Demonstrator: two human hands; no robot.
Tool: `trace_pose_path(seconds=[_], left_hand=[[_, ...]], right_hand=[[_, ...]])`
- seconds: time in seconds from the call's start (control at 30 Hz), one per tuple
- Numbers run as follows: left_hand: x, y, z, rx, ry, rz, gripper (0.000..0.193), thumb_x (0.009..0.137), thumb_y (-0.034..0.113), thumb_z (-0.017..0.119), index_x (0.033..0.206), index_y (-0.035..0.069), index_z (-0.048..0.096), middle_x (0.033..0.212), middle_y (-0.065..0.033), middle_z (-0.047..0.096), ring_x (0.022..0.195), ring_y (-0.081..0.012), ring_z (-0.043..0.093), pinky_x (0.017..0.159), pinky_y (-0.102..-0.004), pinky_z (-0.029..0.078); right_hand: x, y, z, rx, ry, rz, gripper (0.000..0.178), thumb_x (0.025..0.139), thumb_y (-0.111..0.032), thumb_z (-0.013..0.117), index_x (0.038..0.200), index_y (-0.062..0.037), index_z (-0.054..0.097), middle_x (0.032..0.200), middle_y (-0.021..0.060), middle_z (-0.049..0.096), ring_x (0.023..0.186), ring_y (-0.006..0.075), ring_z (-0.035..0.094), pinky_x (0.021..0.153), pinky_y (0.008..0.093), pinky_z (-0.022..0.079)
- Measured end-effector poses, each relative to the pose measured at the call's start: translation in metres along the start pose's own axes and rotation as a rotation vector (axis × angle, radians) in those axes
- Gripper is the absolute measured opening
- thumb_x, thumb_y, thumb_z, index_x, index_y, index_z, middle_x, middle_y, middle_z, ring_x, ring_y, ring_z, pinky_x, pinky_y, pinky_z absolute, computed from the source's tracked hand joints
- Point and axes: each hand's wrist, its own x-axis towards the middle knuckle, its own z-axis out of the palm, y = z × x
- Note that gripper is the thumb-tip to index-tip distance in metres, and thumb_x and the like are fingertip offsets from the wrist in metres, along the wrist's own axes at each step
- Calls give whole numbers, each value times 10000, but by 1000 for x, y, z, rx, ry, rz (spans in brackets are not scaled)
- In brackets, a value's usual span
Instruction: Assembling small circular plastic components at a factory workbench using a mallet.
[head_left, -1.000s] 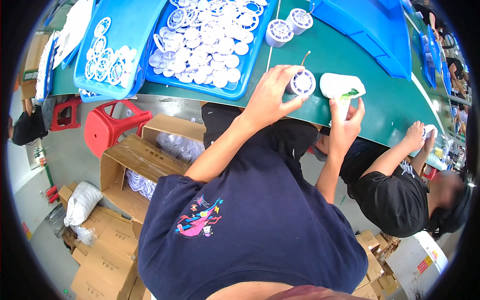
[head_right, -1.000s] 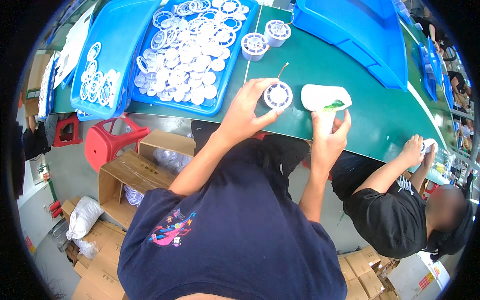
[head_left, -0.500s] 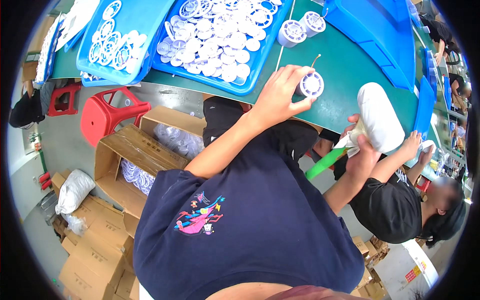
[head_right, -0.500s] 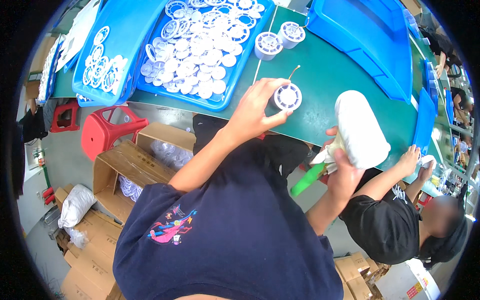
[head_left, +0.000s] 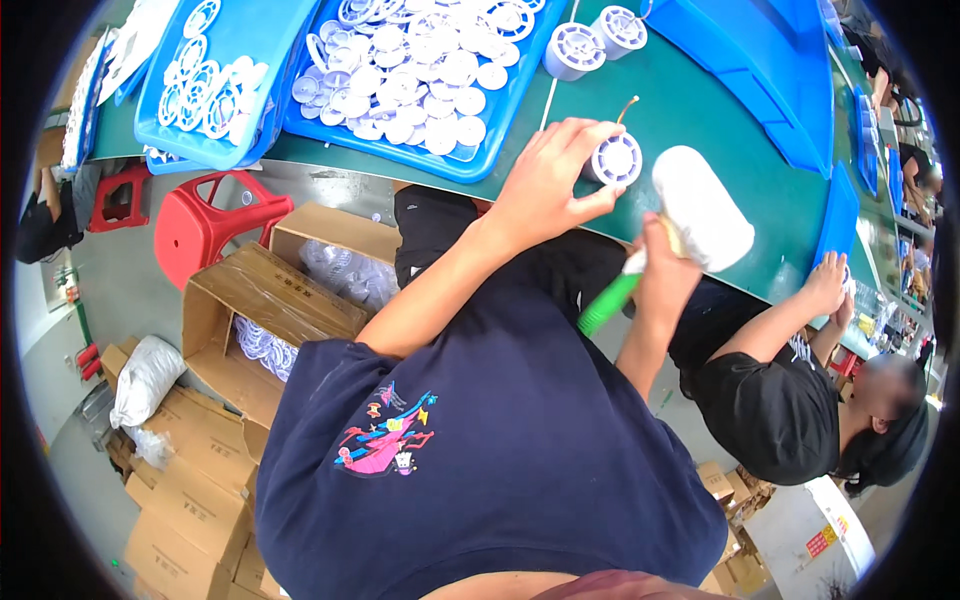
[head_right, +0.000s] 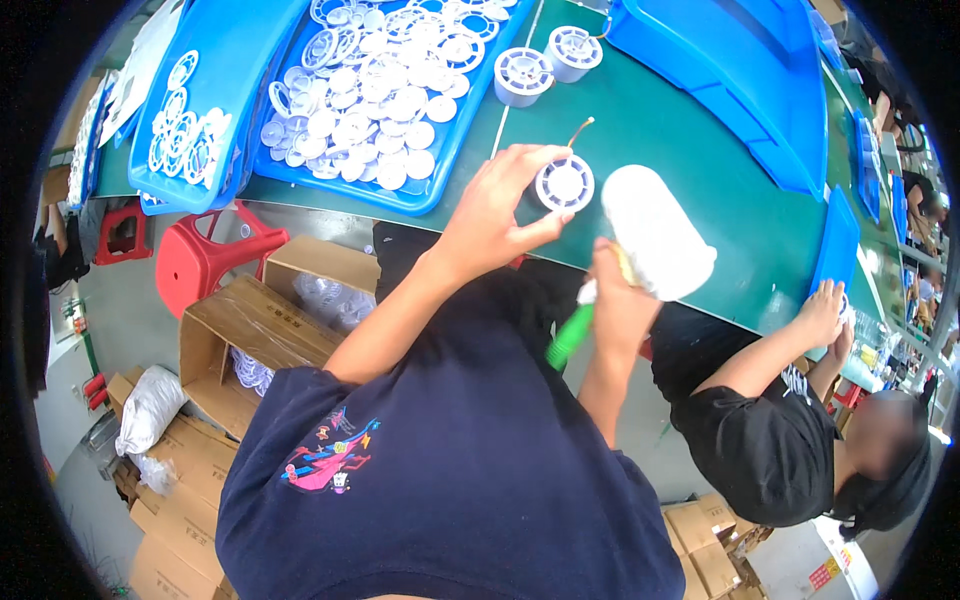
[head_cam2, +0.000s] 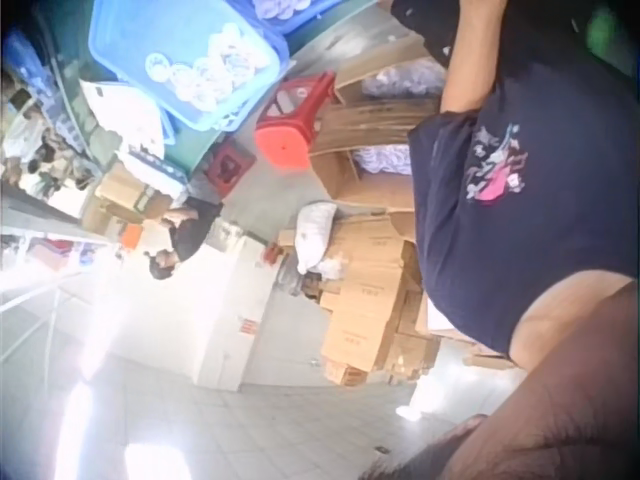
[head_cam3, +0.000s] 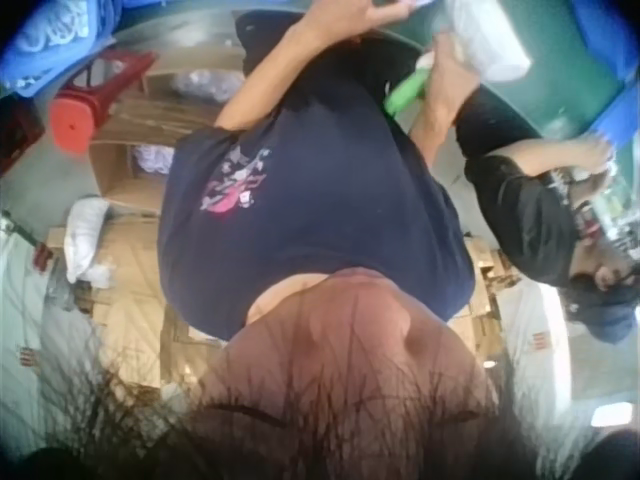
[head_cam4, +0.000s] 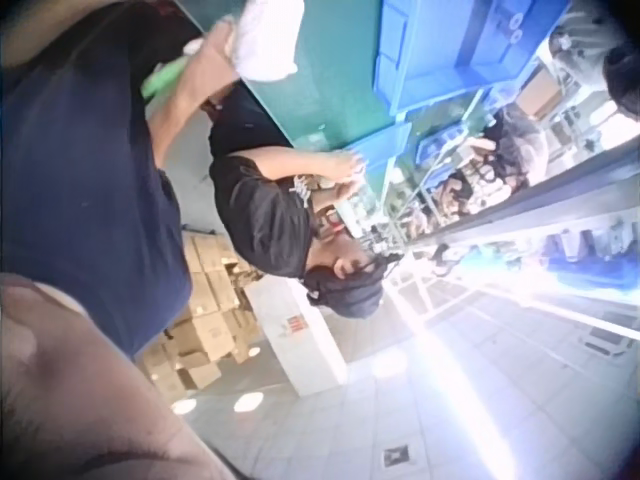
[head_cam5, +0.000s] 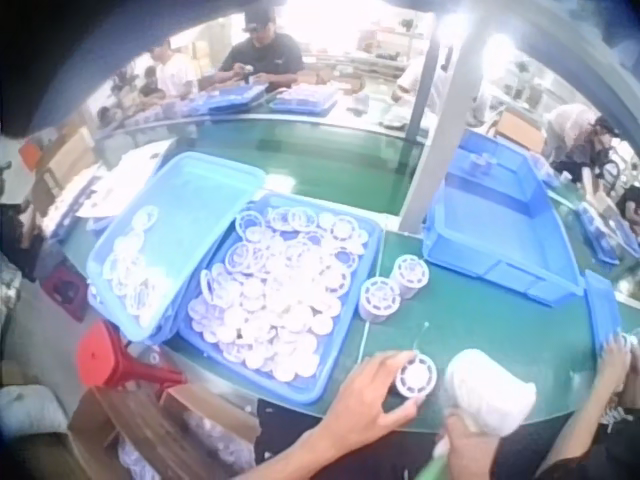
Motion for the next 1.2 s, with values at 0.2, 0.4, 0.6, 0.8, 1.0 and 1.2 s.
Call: trace_pose_path(seconds=[0.2, 0.4, 0.6, 0.8, 1.0, 1.2], left_hand=[[-1, 3, 1, 12, 38, -7, 745, 822, 325, 850, 1466, 102, 549, 1332, -180, 587, 1198, -369, 589, 1027, -470, 470], [2, 5, -3, 65, 48, 41, 827, 848, 219, 822, 1547, 39, 418, 1352, -185, 599, 1240, -360, 584, 1108, -473, 415], [-1, 2, -5, 91, -18, 64, 752, 876, 246, 800, 1525, 47, 476, 1361, -191, 609, 1276, -361, 583, 1105, -455, 422], [-1, 4, -4, 24, -45, 28, 691, 907, 220, 775, 1513, 44, 493, 1393, -199, 593, 1291, -363, 576, 1109, -449, 423], [-2, 0, -3, 20, -34, 31, 704, 909, 214, 767, 1526, 47, 472, 1380, -185, 612, 1269, -343, 591, 1118, -450, 417], [0, 0, -1, -9, -54, -39, 722, 905, 229, 784, 1525, 45, 464, 1384, -183, 613, 1266, -337, 597, 1095, -449, 435]], right_hand=[[-5, 5, 5, -76, 63, -59, 167, 916, -29, 747, 1035, 27, 644, 704, 52, 615, 546, 139, 577, 502, 287, 453], [-10, -21, -13, 214, 50, -40, 125, 931, -26, 728, 1015, 41, 664, 728, 49, 621, 575, 137, 586, 511, 280, 444], [-3, 12, 2, -33, 3, -134, 171, 935, -53, 742, 1071, 35, 685, 754, 45, 646, 584, 139, 601, 552, 284, 474], [-2, 34, 13, -72, 5, -249, 141, 910, 0, 736, 1029, 32, 666, 752, 45, 650, 584, 137, 606, 532, 288, 464], [-25, -11, -10, 200, -47, -80, 97, 949, -9, 694, 1035, 23, 662, 753, 51, 613, 584, 128, 582, 532, 252, 445], [-11, 4, -1, -21, 54, -25, 119, 907, 11, 727, 999, 20, 652, 737, 54, 624, 569, 132, 575, 523, 287, 443]])
